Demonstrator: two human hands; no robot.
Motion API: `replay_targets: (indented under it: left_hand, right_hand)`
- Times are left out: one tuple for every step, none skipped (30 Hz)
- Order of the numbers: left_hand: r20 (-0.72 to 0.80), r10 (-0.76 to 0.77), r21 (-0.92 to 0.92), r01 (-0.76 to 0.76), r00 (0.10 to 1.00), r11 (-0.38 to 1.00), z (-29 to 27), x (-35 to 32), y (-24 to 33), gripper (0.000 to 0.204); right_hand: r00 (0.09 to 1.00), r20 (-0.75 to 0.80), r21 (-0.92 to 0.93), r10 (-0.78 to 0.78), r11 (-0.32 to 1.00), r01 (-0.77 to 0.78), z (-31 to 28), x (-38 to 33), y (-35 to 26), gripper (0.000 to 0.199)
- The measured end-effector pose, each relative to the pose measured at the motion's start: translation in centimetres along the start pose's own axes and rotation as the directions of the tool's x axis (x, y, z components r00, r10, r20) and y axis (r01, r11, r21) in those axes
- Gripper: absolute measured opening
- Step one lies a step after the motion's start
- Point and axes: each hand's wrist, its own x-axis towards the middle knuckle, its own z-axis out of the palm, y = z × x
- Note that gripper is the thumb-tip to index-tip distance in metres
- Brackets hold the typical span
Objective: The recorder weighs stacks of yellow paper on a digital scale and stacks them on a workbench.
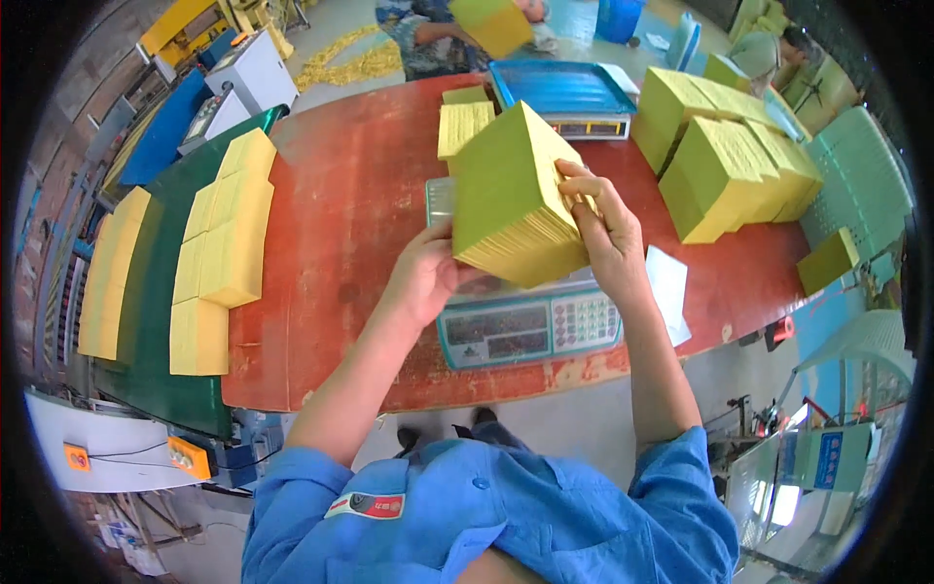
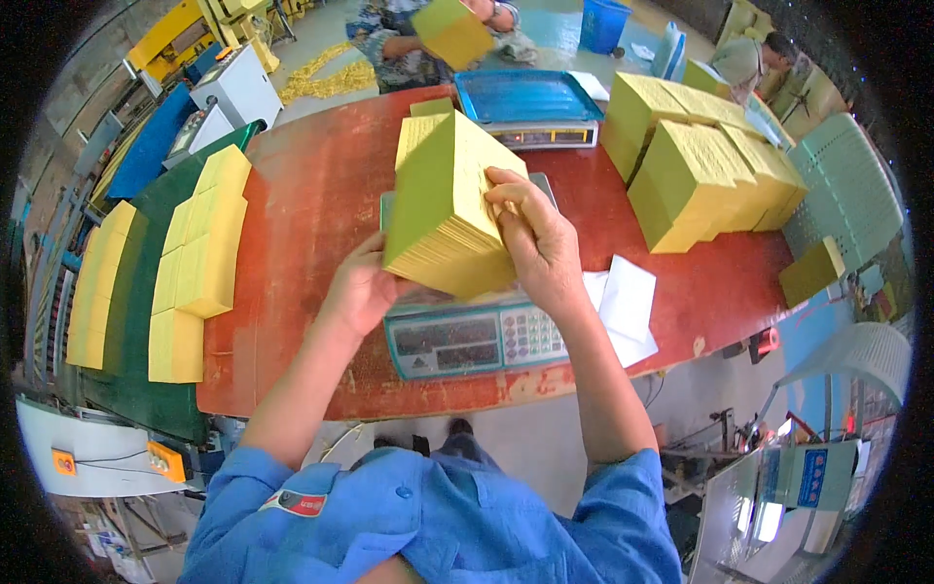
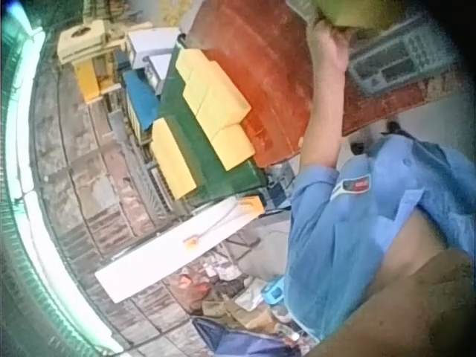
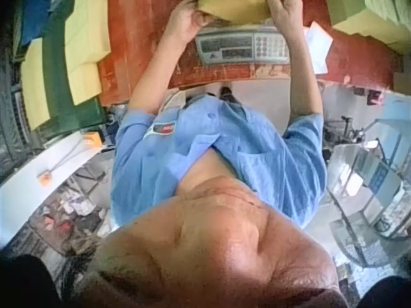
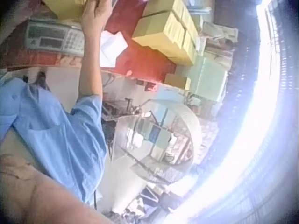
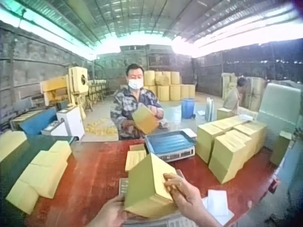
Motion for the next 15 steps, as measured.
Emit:
replay_targets:
  left_hand:
    - [0.002,-0.114,-0.175,0.112,0.993,0.978,-0.1,1.2,-0.9,0.044]
    - [0.021,-0.235,-0.350,0.227,0.972,0.909,-0.1,2.1,-2.1,0.041]
    - [0.005,-0.229,-0.361,0.215,0.973,0.907,0.1,2.3,-2.7,0.041]
    - [-0.088,-0.287,-0.373,0.236,0.954,0.897,0.2,2.6,-3.1,0.039]
    - [-0.195,-0.338,-0.389,0.244,0.921,0.888,0.0,2.3,-3.2,0.036]
    - [-0.229,-0.377,-0.360,0.281,0.898,0.890,-0.2,1.7,-3.5,0.035]
    - [-0.296,-0.388,-0.325,0.290,0.873,0.900,-0.8,0.8,-2.9,0.034]
    - [-0.231,-0.348,-0.289,0.277,0.909,0.916,-1.5,-0.2,-3.3,0.034]
    - [-0.197,-0.291,-0.241,0.241,0.936,0.940,-3.0,-1.6,-3.7,0.034]
    - [-0.190,-0.268,-0.205,0.228,0.945,0.952,-4.1,-2.7,-4.2,0.036]
    - [-0.165,-0.254,-0.166,0.227,0.953,0.960,-5.4,-3.9,-4.2,0.038]
    - [-0.177,-0.247,-0.184,0.214,0.953,0.959,-4.9,-5.1,-2.6,0.040]
    - [-0.195,-0.245,-0.200,0.206,0.950,0.958,-4.1,-6.4,-0.8,0.042]
    - [-0.225,-0.215,-0.200,0.171,0.950,0.965,-5.0,-8.0,0.6,0.042]
    - [-0.302,-0.117,-0.126,0.082,0.946,0.989,-6.3,-10.3,1.9,0.043]
  right_hand:
    - [0.998,0.005,-0.082,-0.068,0.994,0.068,-0.2,1.1,0.9,0.021]
    - [0.997,0.019,-0.086,-0.068,0.994,0.070,-0.3,2.0,1.9,0.021]
    - [0.993,0.101,-0.168,-0.056,0.983,0.072,0.0,2.7,2.4,0.021]
    - [0.982,0.186,-0.244,-0.041,0.966,0.087,0.3,3.2,2.6,0.021]
    - [0.974,0.219,-0.219,-0.049,0.971,0.098,1.1,3.1,2.4,0.021]
    - [0.962,0.249,-0.352,-0.114,0.915,0.199,1.9,2.8,1.9,0.021]
    - [0.933,0.294,-0.438,-0.208,0.838,0.325,3.4,3.0,1.4,0.022]
    - [0.942,0.277,-0.478,-0.187,0.824,0.304,4.1,2.5,0.9,0.024]
    - [0.947,0.277,-0.543,-0.160,0.788,0.292,5.1,1.9,0.5,0.025]
    - [0.947,0.306,-0.628,-0.099,0.726,0.280,5.6,1.6,0.2,0.028]
    - [0.938,0.329,-0.729,-0.112,0.601,0.328,5.9,1.0,-0.7,0.028]
    - [0.948,0.297,-0.777,-0.118,0.548,0.312,5.7,0.1,-2.2,0.028]
    - [0.957,0.261,-0.818,-0.123,0.499,0.287,6.5,-0.1,-3.2,0.028]
    - [0.946,0.287,-0.797,-0.150,0.511,0.322,8.7,0.4,-4.3,0.028]
    - [0.937,0.303,-0.688,-0.176,0.640,0.343,11.3,0.5,-5.7,0.029]
